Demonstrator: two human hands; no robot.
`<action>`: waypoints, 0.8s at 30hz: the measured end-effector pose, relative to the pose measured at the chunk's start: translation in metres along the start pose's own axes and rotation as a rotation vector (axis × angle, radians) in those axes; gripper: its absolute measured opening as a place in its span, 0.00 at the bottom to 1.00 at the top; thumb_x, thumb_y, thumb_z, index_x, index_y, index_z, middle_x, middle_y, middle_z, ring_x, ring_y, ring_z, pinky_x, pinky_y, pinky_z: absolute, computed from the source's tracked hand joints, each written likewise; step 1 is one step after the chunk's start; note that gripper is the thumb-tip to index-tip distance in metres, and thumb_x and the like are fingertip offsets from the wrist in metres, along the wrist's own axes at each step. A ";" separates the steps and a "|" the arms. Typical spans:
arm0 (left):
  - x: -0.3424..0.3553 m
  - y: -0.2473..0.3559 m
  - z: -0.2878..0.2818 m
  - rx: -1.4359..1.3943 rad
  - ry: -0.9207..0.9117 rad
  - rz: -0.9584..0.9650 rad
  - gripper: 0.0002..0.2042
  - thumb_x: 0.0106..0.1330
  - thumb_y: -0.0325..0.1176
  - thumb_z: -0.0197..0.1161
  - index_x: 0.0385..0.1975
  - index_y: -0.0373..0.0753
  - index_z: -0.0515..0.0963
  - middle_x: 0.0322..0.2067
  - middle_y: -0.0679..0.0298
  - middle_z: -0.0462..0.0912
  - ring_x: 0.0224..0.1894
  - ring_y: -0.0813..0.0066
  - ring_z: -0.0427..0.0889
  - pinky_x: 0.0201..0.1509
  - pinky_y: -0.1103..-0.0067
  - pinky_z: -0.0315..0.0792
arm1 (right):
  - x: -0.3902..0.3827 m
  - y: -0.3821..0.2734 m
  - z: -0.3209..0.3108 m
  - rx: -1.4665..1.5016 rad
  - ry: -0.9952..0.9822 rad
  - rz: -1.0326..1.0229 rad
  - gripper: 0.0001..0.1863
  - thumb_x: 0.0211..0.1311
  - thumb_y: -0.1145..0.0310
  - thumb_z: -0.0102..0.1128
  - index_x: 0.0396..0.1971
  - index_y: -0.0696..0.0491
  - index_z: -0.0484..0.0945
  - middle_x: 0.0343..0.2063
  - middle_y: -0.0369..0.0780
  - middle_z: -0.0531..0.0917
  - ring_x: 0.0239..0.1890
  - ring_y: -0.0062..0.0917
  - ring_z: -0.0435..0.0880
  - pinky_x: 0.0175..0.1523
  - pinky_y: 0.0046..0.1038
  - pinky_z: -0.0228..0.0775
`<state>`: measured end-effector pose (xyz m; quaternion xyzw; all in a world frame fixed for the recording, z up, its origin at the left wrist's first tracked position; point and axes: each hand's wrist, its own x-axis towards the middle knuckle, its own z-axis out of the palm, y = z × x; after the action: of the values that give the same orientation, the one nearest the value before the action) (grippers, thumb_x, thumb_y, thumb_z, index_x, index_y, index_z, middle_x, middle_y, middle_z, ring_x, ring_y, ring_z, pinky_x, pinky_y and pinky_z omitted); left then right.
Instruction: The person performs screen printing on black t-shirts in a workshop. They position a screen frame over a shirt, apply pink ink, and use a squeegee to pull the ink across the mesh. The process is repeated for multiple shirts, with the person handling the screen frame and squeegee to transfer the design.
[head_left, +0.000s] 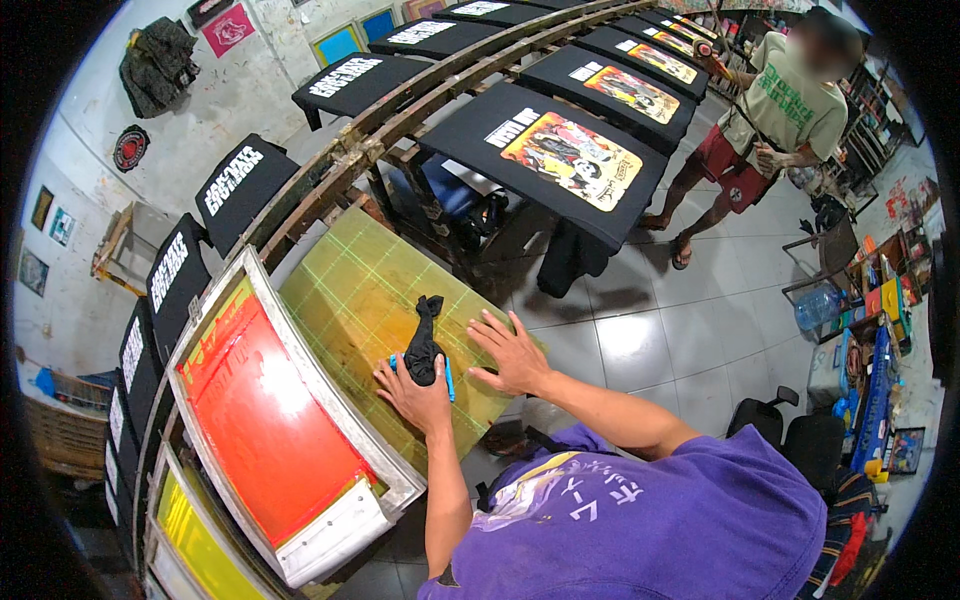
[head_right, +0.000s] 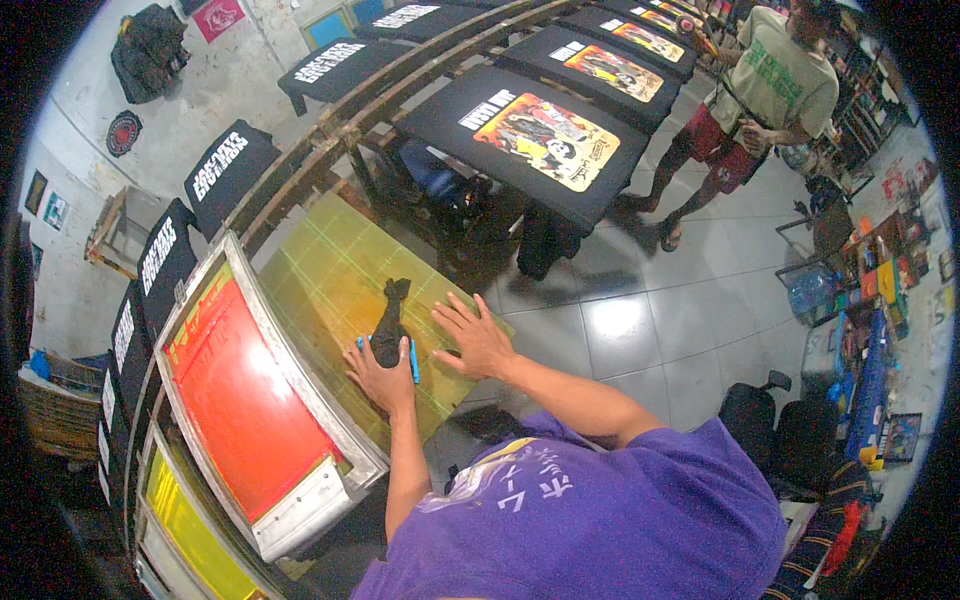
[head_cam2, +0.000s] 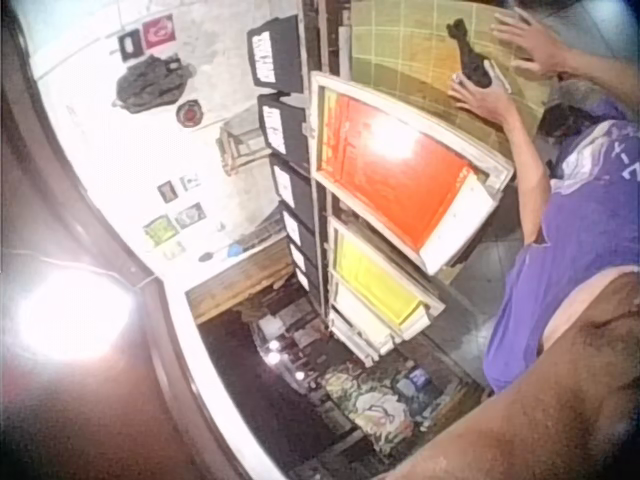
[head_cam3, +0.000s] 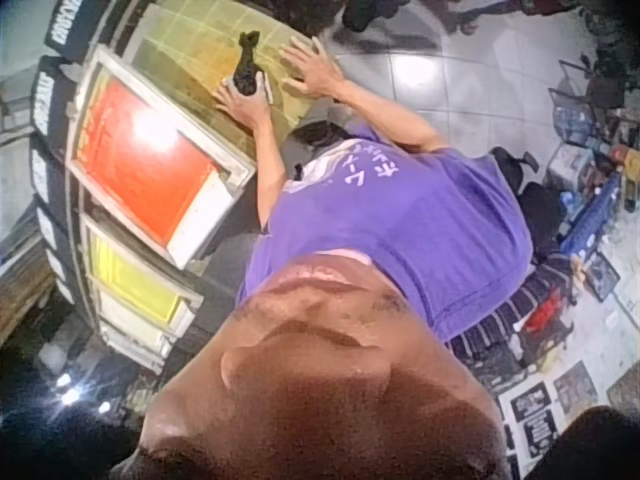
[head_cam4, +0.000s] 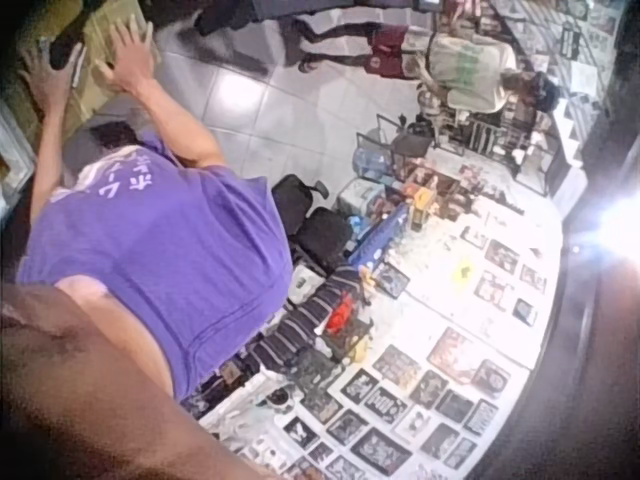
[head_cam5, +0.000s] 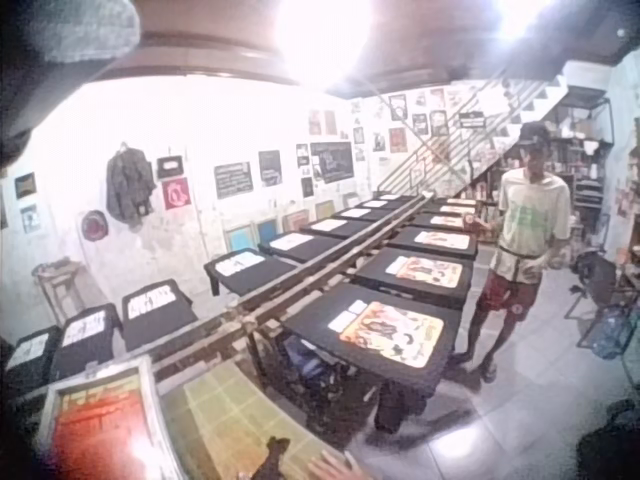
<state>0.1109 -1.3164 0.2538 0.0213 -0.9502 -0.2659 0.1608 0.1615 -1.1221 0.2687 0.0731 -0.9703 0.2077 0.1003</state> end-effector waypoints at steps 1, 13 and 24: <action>0.000 0.000 0.000 0.013 -0.001 0.001 0.39 0.58 0.56 0.71 0.66 0.37 0.70 0.70 0.46 0.63 0.75 0.47 0.53 0.76 0.48 0.45 | 0.000 0.000 0.000 -0.003 0.002 -0.003 0.40 0.66 0.41 0.55 0.70 0.52 0.63 0.71 0.40 0.65 0.77 0.35 0.52 0.78 0.54 0.36; -0.001 -0.005 0.013 0.279 -0.002 -0.055 0.40 0.66 0.52 0.60 0.74 0.40 0.55 0.74 0.41 0.49 0.77 0.39 0.44 0.75 0.44 0.39 | -0.054 0.026 -0.024 0.020 -0.087 -0.088 0.40 0.70 0.46 0.52 0.73 0.54 0.56 0.72 0.43 0.63 0.77 0.36 0.52 0.78 0.51 0.38; 0.002 -0.033 0.043 0.662 0.215 -0.303 0.49 0.57 0.69 0.60 0.75 0.48 0.55 0.74 0.47 0.54 0.73 0.37 0.55 0.66 0.36 0.54 | -0.484 0.215 0.000 0.279 -0.016 1.450 0.38 0.69 0.45 0.53 0.71 0.51 0.60 0.69 0.53 0.65 0.70 0.48 0.65 0.72 0.44 0.58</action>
<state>0.0940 -1.3235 0.2027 0.2401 -0.9486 0.0387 0.2028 0.5908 -0.8798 0.0761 -0.5731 -0.7402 0.3427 -0.0795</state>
